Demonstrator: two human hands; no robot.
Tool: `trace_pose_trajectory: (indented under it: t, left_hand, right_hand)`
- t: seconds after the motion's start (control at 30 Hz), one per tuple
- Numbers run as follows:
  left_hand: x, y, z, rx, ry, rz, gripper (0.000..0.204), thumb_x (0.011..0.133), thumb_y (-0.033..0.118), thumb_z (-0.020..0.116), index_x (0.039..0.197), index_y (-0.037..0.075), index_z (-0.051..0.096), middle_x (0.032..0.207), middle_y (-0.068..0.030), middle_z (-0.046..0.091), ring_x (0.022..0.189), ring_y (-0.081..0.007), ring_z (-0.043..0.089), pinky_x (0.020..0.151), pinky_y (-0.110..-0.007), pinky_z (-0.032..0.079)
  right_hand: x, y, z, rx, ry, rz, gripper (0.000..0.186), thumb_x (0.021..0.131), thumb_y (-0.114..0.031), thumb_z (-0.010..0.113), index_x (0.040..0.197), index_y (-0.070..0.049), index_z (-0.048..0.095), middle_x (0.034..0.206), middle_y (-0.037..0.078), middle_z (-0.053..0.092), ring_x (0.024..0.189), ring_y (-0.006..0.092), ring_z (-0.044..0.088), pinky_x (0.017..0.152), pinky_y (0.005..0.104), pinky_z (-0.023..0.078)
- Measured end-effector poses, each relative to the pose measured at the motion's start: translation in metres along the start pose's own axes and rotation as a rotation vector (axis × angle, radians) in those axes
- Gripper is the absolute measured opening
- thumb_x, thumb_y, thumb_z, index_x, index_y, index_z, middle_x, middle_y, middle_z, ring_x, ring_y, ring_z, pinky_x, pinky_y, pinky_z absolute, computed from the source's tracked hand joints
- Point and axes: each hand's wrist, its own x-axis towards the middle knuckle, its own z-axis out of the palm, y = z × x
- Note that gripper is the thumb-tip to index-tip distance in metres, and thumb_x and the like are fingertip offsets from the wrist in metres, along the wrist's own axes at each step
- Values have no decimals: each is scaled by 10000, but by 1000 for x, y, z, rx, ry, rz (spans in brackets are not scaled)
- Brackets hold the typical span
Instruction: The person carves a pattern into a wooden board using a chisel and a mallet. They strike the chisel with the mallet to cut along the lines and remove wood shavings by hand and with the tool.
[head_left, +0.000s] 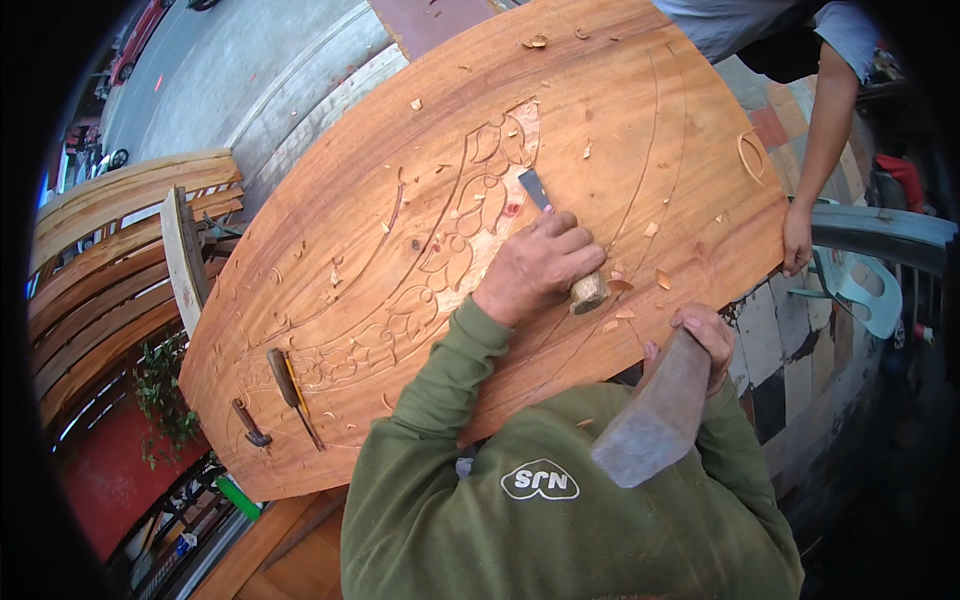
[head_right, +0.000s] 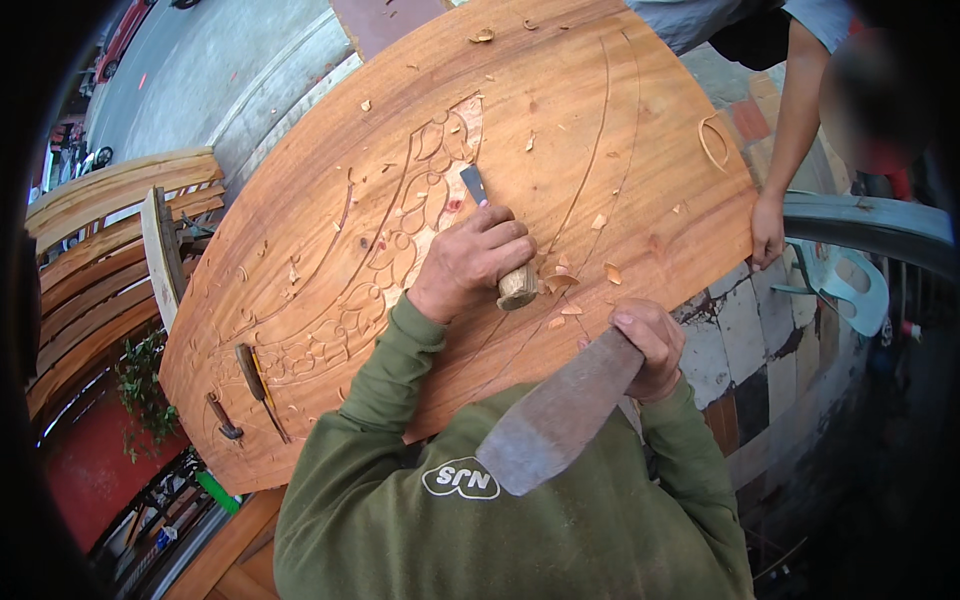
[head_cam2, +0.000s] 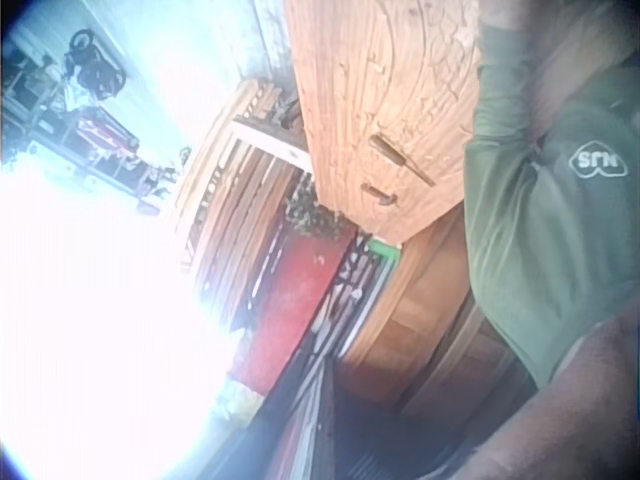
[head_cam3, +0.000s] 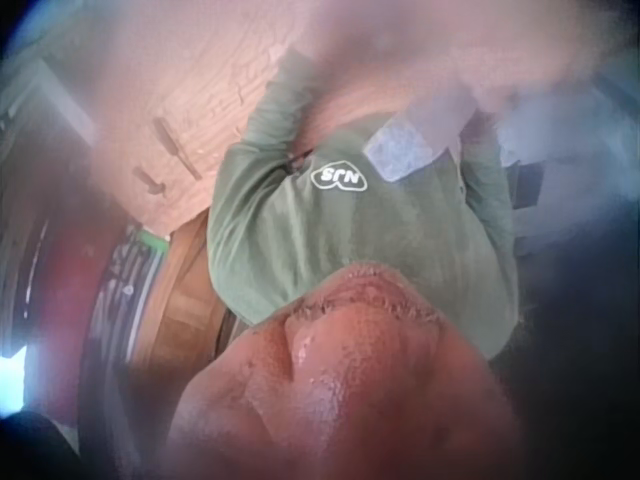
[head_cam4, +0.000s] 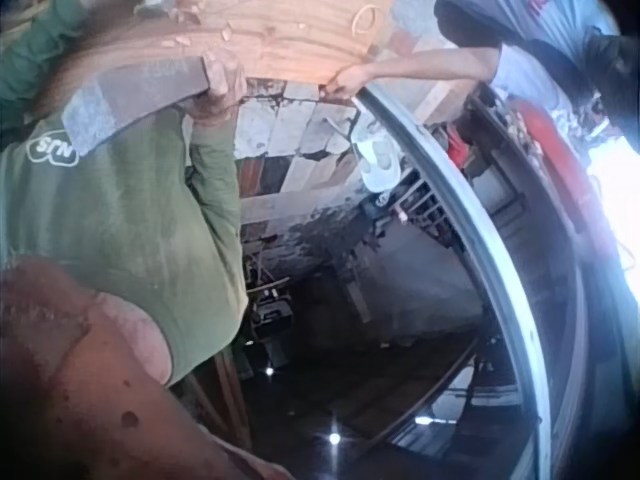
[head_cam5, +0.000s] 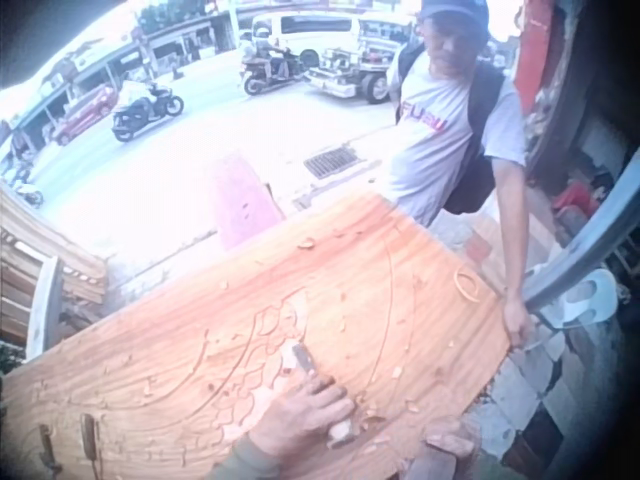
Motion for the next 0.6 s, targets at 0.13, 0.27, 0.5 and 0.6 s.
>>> trace_pose_trajectory:
  t: [0.13,0.27,0.5,0.6]
  left_hand:
    - [1,-1,-15,-65,-97,-7,152,838,159,727,966,151,646,1007,3,674,1117,-231,698,852,-352,633]
    - [-10,-8,-10,-31,-68,47,143,862,182,702,998,158,663,1021,2,672,1147,-238,676,922,-369,620]
    - [-16,-13,-7,-2,-132,77,181,821,139,725,991,156,664,1032,4,674,1145,-252,675,938,-377,611]
    - [-17,-13,-5,7,-88,88,182,808,149,734,975,156,663,1032,5,692,1104,-260,689,906,-375,616]
  right_hand:
    - [25,17,23,-221,-252,37,667,769,-220,881,1342,-96,563,1064,149,686,862,353,703,724,468,569]
    - [27,9,22,-119,-140,-116,684,744,-174,850,1358,-102,556,1064,128,683,855,331,702,705,446,564]
    - [34,20,35,-244,-336,-163,667,787,-172,839,1374,-126,524,1041,118,664,827,326,695,675,438,570]
    - [29,16,35,-216,-207,-240,681,753,-174,839,1365,-135,542,1045,105,660,830,316,687,691,437,569]
